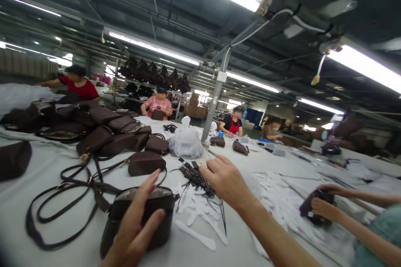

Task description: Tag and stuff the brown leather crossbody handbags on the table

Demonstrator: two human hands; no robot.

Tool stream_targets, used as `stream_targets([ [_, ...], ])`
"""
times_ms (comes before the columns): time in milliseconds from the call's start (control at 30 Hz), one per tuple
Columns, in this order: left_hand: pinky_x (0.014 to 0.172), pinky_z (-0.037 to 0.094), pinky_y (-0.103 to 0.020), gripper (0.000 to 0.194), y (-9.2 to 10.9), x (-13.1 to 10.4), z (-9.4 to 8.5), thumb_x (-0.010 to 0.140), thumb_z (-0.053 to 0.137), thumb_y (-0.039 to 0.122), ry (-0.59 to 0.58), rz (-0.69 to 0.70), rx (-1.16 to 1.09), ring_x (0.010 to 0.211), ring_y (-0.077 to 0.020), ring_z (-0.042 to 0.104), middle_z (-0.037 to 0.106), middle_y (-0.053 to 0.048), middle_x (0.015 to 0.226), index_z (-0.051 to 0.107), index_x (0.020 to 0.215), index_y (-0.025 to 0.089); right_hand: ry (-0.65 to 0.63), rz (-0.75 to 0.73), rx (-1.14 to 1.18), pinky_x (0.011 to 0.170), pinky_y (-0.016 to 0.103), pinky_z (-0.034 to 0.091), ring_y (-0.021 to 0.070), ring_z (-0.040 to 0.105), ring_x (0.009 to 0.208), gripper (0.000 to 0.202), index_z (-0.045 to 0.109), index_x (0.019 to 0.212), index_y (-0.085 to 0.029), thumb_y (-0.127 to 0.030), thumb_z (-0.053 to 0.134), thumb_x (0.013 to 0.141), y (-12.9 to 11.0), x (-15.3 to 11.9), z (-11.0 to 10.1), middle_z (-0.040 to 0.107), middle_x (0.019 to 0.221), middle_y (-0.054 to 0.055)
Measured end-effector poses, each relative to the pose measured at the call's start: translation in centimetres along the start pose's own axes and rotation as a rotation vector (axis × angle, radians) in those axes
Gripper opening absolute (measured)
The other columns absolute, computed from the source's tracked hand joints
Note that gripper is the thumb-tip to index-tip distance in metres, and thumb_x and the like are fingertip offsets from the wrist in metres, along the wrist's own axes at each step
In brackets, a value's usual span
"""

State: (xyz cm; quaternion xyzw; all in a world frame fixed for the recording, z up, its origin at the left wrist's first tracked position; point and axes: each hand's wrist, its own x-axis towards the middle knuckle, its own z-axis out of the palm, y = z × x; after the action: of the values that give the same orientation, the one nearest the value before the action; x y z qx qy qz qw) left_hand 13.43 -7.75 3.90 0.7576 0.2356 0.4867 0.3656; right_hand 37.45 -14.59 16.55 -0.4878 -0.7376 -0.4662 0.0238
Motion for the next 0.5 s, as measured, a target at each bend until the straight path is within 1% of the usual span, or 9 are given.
stream_targets([
  [67, 0.105, 0.041, -0.044, 0.063, 3.5, 2.0, 2.3, 0.081, 0.054, 0.038, -0.140, -0.069, -0.194, 0.126, -0.0287, 0.048, 0.052, -0.012, 0.137, 0.038, 0.140, 0.020, 0.067, -0.026, 0.024, 0.097, 0.037, 0.038, 0.0167, 0.055, 0.076, 0.031, 0.068, 0.095, -0.019, -0.010, 0.038, 0.095, -1.4, 0.7, -3.5, 0.063, 0.078, 0.004],
  [100, 0.094, 0.048, -0.039, 0.051, 4.5, 2.5, 3.1, 0.080, 0.055, 0.038, -0.216, -0.103, -0.291, 0.107, -0.0251, 0.058, 0.063, -0.012, 0.116, 0.050, 0.128, 0.018, 0.074, -0.032, 0.023, 0.098, 0.037, 0.038, 0.0168, 0.056, 0.077, 0.031, 0.068, 0.095, -0.019, -0.011, 0.038, 0.096, -1.9, 0.7, -4.9, 0.063, 0.079, 0.004],
  [133, 0.077, 0.051, -0.033, 0.037, 5.0, 2.5, 3.7, 0.082, 0.051, 0.038, -0.279, -0.153, -0.396, 0.083, -0.0198, 0.062, 0.067, -0.008, 0.089, 0.058, 0.111, 0.016, 0.070, -0.033, 0.014, 0.099, 0.038, 0.038, 0.0170, 0.056, 0.078, 0.031, 0.068, 0.095, -0.019, -0.013, 0.037, 0.096, -2.2, 0.3, -6.0, 0.063, 0.080, 0.004],
  [200, 0.049, 0.040, -0.022, 0.025, 4.6, 1.5, 3.8, 0.083, 0.049, 0.039, -0.352, -0.256, -0.555, 0.049, -0.0108, 0.044, 0.047, 0.004, 0.053, 0.058, 0.083, 0.016, 0.046, -0.015, -0.012, 0.098, 0.038, 0.040, 0.0177, 0.057, 0.079, 0.031, 0.068, 0.095, -0.020, -0.013, 0.037, 0.096, -2.5, -1.4, -7.4, 0.064, 0.082, 0.005],
  [267, 0.041, 0.025, -0.020, 0.026, 3.3, -0.4, 2.9, 0.083, 0.049, 0.041, -0.385, -0.337, -0.617, 0.042, -0.0081, 0.028, 0.032, 0.009, 0.047, 0.054, 0.074, 0.017, 0.015, 0.040, -0.007, 0.093, 0.038, 0.043, 0.0191, 0.059, 0.080, 0.032, 0.068, 0.096, -0.020, -0.012, 0.037, 0.094, -2.5, -4.1, -7.6, 0.065, 0.084, 0.007],
  [333, 0.042, 0.022, -0.020, 0.025, 1.9, -2.5, 1.2, 0.084, 0.049, 0.039, -0.420, -0.345, -0.533, 0.043, -0.0083, 0.027, 0.032, 0.009, 0.048, 0.057, 0.075, 0.017, -0.024, 0.128, 0.078, 0.085, 0.036, 0.046, 0.0206, 0.060, 0.081, 0.035, 0.069, 0.096, -0.021, -0.011, 0.036, 0.093, -3.0, -7.3, -6.8, 0.067, 0.086, 0.008],
  [400, 0.047, 0.027, -0.021, 0.022, 1.3, -4.4, -0.4, 0.086, 0.047, 0.030, -0.463, -0.250, -0.288, 0.047, -0.0099, 0.036, 0.041, 0.005, 0.051, 0.062, 0.076, 0.017, -0.105, 0.250, 0.309, 0.078, 0.034, 0.049, 0.0211, 0.063, 0.081, 0.036, 0.071, 0.095, -0.024, -0.014, 0.037, 0.093, -4.8, -10.0, -5.0, 0.068, 0.086, 0.009],
  [433, 0.050, 0.030, -0.022, 0.020, 1.3, -5.1, -1.0, 0.085, 0.047, 0.023, -0.494, -0.169, -0.123, 0.050, -0.0116, 0.043, 0.049, 0.003, 0.054, 0.064, 0.075, 0.018, -0.170, 0.320, 0.489, 0.077, 0.033, 0.050, 0.0218, 0.064, 0.083, 0.033, 0.071, 0.098, -0.026, -0.019, 0.039, 0.093, -6.4, -10.9, -4.0, 0.069, 0.090, 0.009],
  [500, 0.056, 0.035, -0.025, 0.020, 1.8, -6.2, -1.8, 0.081, 0.050, 0.013, -0.584, -0.021, 0.201, 0.061, -0.0169, 0.056, 0.064, -0.003, 0.066, 0.068, 0.079, 0.020, -0.349, 0.455, 0.971, 0.085, 0.037, 0.051, 0.0268, 0.063, 0.104, 0.035, 0.063, 0.122, -0.030, -0.036, 0.052, 0.090, -10.6, -11.6, -1.9, 0.066, 0.116, 0.012],
])
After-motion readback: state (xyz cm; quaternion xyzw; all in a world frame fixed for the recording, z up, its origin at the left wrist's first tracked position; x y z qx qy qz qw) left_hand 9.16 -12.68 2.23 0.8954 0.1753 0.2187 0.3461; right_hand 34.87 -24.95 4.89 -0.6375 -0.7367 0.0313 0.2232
